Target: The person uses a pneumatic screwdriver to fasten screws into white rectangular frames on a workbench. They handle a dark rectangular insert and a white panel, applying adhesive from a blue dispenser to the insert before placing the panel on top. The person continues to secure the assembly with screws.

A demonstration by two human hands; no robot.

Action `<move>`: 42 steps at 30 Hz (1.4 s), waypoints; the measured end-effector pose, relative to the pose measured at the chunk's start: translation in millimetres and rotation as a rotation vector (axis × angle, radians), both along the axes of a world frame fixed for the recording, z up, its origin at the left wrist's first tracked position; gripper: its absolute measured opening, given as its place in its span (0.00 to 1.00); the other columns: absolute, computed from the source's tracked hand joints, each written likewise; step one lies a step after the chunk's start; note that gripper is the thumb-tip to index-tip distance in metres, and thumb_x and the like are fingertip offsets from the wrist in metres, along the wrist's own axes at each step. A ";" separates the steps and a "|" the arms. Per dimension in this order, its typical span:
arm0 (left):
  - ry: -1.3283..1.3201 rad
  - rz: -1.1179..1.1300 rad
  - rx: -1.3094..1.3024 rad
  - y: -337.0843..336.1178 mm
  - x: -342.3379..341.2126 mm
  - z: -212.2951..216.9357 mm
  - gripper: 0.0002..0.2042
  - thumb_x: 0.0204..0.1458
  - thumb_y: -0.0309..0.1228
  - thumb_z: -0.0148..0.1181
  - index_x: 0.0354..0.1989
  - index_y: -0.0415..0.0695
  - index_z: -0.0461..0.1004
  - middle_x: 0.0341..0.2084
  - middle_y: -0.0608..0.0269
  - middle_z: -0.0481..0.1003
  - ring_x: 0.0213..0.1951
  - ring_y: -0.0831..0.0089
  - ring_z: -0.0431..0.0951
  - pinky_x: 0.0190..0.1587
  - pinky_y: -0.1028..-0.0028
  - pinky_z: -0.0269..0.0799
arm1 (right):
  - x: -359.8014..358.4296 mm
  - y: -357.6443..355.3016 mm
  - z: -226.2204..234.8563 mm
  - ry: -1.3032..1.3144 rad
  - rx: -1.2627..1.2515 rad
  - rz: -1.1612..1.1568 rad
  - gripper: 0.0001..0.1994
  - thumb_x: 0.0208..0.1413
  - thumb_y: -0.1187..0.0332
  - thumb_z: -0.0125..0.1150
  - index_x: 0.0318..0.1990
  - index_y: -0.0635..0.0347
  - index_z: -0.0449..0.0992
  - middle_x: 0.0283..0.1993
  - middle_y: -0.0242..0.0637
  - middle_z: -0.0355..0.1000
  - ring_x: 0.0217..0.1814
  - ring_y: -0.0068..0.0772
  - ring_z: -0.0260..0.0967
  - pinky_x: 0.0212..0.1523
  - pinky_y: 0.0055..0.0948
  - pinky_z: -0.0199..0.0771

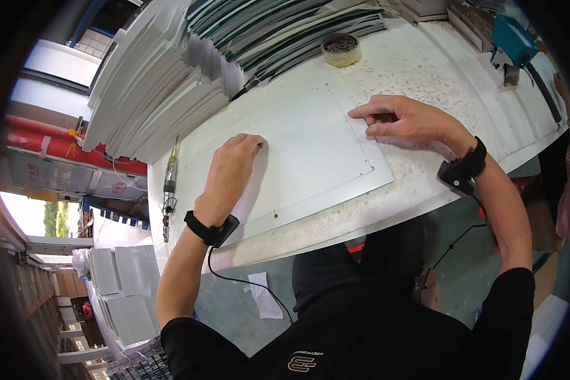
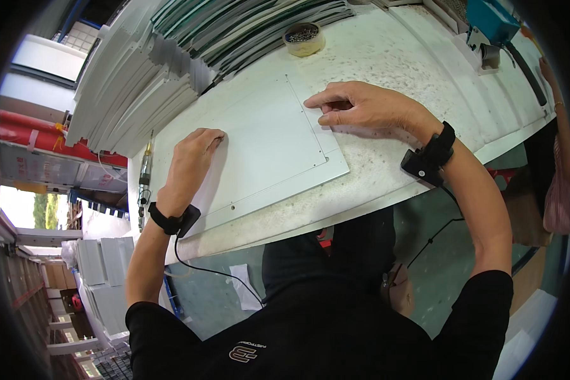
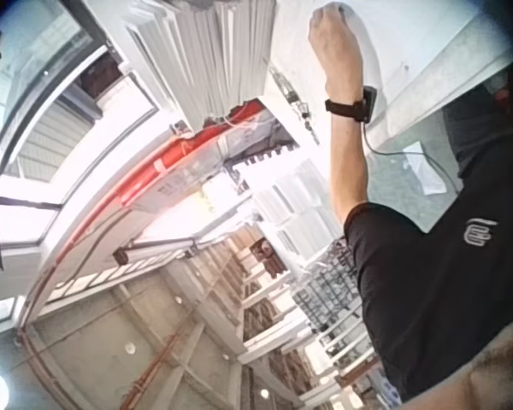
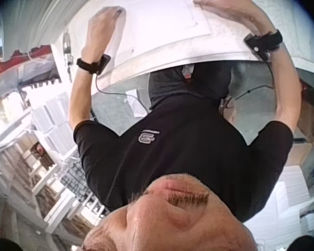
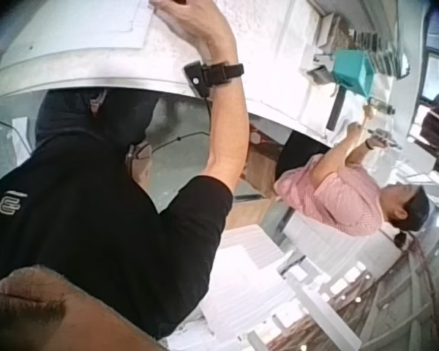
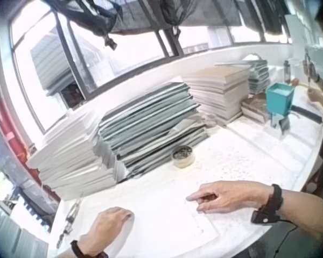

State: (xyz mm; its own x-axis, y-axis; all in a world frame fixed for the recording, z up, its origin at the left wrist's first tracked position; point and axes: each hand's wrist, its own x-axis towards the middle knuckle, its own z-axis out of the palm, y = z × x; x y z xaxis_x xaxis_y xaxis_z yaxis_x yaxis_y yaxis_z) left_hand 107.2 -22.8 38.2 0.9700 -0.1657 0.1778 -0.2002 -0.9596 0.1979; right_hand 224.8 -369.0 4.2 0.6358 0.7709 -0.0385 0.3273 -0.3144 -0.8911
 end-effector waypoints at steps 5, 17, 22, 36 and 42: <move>-0.038 -0.058 -0.094 11.7 -8.4 -4.3 0.10 0.60 0.23 0.59 0.48 0.38 0.80 0.44 0.48 0.81 0.44 0.50 0.82 0.49 0.63 0.77 | 0.1 2.3 -0.9 -0.082 -0.048 -0.013 0.22 0.63 0.62 0.65 0.62 0.60 0.78 0.45 0.34 0.73 0.48 0.28 0.69 0.54 0.27 0.70; -0.458 0.433 -0.195 101.3 -136.1 21.5 0.08 0.61 0.23 0.61 0.47 0.41 0.81 0.38 0.53 0.83 0.35 0.64 0.82 0.40 0.70 0.76 | -5.0 -3.3 67.6 -0.259 -0.145 0.006 0.22 0.64 0.60 0.64 0.63 0.58 0.76 0.42 0.34 0.72 0.45 0.28 0.71 0.53 0.28 0.73; -0.505 0.722 0.100 203.2 -218.4 -5.3 0.18 0.61 0.38 0.64 0.54 0.39 0.77 0.48 0.49 0.79 0.51 0.53 0.77 0.53 0.60 0.72 | -9.1 69.9 115.5 -0.521 -0.097 0.173 0.22 0.64 0.62 0.66 0.62 0.58 0.76 0.38 0.32 0.70 0.41 0.27 0.71 0.49 0.29 0.76; -0.318 0.770 -0.063 223.0 -233.2 -25.8 0.11 0.60 0.33 0.61 0.43 0.38 0.74 0.32 0.48 0.77 0.39 0.47 0.79 0.42 0.53 0.72 | -76.4 461.4 80.9 -1.135 -0.136 0.738 0.42 0.49 0.70 0.77 0.72 0.57 0.61 0.60 0.45 0.67 0.61 0.50 0.70 0.59 0.44 0.75; -0.296 0.646 0.311 215.2 -233.3 57.8 0.11 0.60 0.33 0.63 0.45 0.41 0.73 0.34 0.53 0.77 0.34 0.49 0.81 0.34 0.56 0.75 | -94.6 514.0 32.0 -1.082 0.290 0.653 0.43 0.45 0.78 0.76 0.69 0.57 0.60 0.54 0.43 0.70 0.56 0.50 0.72 0.55 0.43 0.76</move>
State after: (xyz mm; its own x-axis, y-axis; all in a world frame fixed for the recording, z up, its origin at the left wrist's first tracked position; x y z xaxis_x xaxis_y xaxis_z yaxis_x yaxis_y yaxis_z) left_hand -126.1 192.3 96.0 0.8107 0.3318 0.4823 0.4154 -0.9066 -0.0745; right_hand 130.2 145.0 36.2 -0.2559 0.8420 0.4749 0.9383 0.3345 -0.0874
